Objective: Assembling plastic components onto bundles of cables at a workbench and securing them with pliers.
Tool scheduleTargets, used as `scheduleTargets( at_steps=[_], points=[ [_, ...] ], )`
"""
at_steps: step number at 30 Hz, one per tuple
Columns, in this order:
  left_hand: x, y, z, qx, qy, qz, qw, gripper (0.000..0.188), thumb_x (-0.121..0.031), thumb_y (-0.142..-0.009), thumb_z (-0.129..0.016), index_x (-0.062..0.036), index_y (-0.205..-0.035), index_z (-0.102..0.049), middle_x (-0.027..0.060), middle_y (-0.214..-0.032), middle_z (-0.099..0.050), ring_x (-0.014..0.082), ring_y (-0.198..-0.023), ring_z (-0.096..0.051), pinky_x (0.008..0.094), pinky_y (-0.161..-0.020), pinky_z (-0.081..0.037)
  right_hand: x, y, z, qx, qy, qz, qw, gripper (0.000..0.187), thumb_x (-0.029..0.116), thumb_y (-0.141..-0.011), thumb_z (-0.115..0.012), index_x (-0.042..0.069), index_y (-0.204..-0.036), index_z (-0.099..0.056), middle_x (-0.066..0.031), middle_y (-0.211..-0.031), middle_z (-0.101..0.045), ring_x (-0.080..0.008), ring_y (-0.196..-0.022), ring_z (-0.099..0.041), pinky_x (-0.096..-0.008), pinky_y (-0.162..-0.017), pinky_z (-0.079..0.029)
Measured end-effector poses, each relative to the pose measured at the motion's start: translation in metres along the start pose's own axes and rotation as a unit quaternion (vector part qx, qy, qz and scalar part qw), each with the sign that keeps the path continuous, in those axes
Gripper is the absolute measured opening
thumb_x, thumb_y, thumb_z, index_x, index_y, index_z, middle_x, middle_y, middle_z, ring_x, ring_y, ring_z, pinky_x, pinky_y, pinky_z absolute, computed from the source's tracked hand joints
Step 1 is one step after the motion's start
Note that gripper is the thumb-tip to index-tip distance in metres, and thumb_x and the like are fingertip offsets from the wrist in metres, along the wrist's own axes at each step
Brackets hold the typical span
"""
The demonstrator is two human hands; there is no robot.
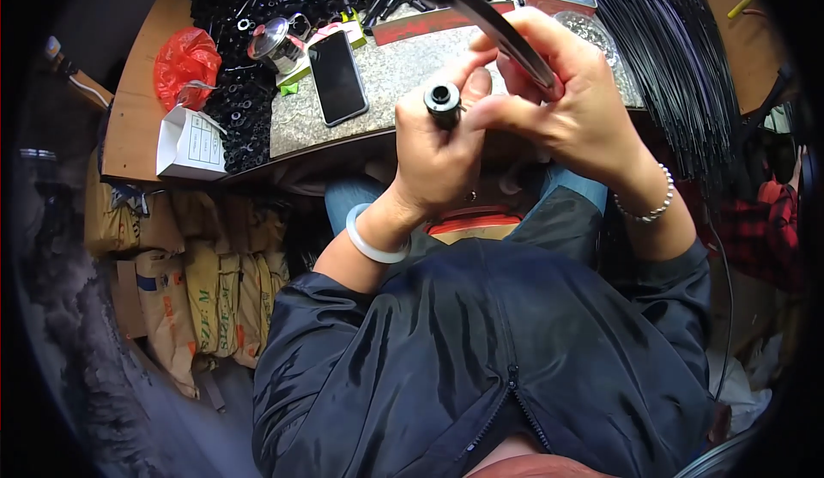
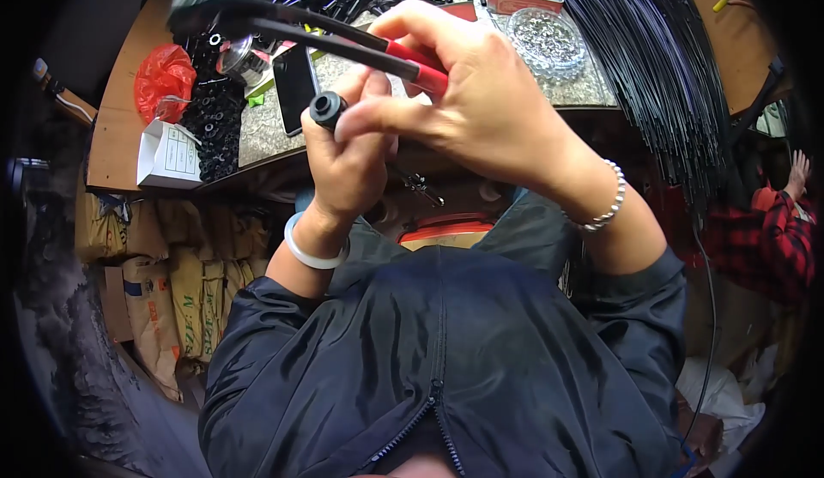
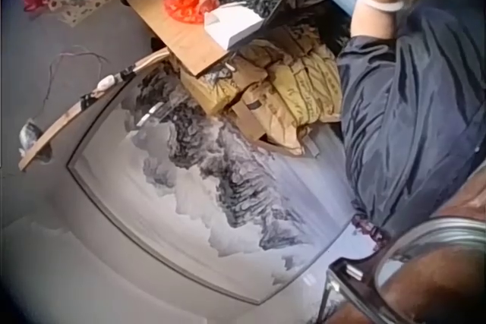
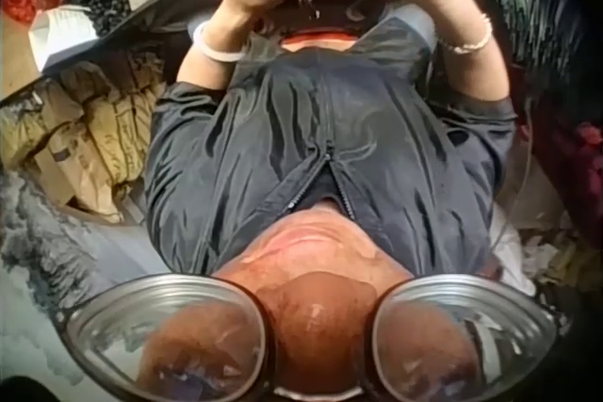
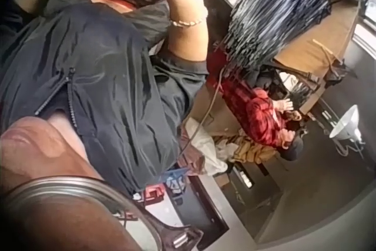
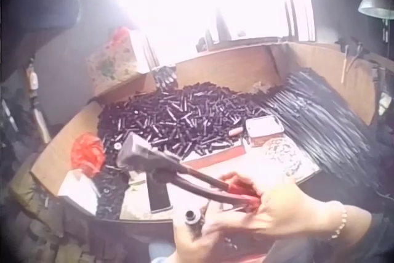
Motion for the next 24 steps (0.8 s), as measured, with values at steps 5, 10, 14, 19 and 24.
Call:
scheduleTargets(
  at_steps=[5, 10, 14, 19, 24],
  points=[
    [-0.001, -0.009, 0.021, -0.083, 0.080, 0.067, 0.991, 0.028, -0.015, -0.095, -0.045, 0.0059, -0.113, -0.054, -0.0069, -0.054, -0.036, 0.0012, -0.040, -0.028, 0.0167, -0.035, -0.025, -0.010, 0.044, 0.005, 0.198, -0.135, -0.257, 0.936, 0.031, 0.013, -0.095, -0.044, 0.000, -0.122, -0.047, -0.0045, -0.076, -0.057, -0.0098, -0.063, -0.057, -0.0220, -0.060, -0.047],
    [0.000, -0.013, 0.022, -0.089, 0.021, 0.051, 0.995, 0.025, -0.014, -0.095, -0.044, 0.0049, -0.103, -0.059, -0.0023, -0.061, -0.050, -0.0003, -0.042, -0.035, 0.0159, -0.036, -0.026, -0.007, 0.057, 0.002, 0.247, -0.129, -0.189, 0.942, 0.035, 0.015, -0.093, -0.047, -0.002, -0.123, -0.046, -0.0099, -0.081, -0.063, -0.0157, -0.068, -0.061, -0.0269, -0.064, -0.049],
    [0.001, -0.013, 0.019, -0.081, 0.016, 0.030, 0.996, 0.021, -0.011, -0.092, -0.045, 0.0016, -0.077, -0.054, 0.0155, -0.099, -0.062, 0.0006, -0.042, -0.039, 0.0160, -0.036, -0.029, -0.003, 0.048, 0.010, 0.264, -0.088, -0.213, 0.937, 0.018, 0.014, -0.093, -0.049, -0.003, -0.095, -0.053, -0.0078, -0.068, -0.059, -0.0130, -0.064, -0.058, -0.0261, -0.065, -0.049],
    [0.005, -0.012, 0.017, -0.075, 0.021, 0.035, 0.996, 0.018, -0.010, -0.091, -0.046, 0.0021, -0.081, -0.055, 0.0189, -0.100, -0.062, 0.0007, -0.043, -0.040, 0.0161, -0.037, -0.030, 0.007, 0.038, 0.021, 0.307, 0.000, -0.196, 0.931, 0.023, 0.018, -0.094, -0.048, -0.001, -0.105, -0.051, -0.0039, -0.066, -0.056, -0.0102, -0.057, -0.053, -0.0239, -0.057, -0.045],
    [0.006, -0.010, 0.019, -0.085, -0.040, -0.009, 0.996, 0.018, -0.010, -0.092, -0.046, 0.0040, -0.088, -0.056, 0.0104, -0.085, -0.061, 0.0002, -0.046, -0.039, 0.0157, -0.041, -0.030, 0.014, 0.037, 0.020, 0.312, -0.028, -0.293, 0.903, 0.021, 0.020, -0.096, -0.044, 0.000, -0.098, -0.049, -0.0005, -0.058, -0.047, -0.0062, -0.045, -0.043, -0.0221, -0.043, -0.037]
  ],
)
Point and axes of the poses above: each hand's wrist, its own y-axis away from the middle knuckle, its own z-axis out of the back of the hand, x = y × z, the point moved 6 cm from there along -y, towards the middle knuckle
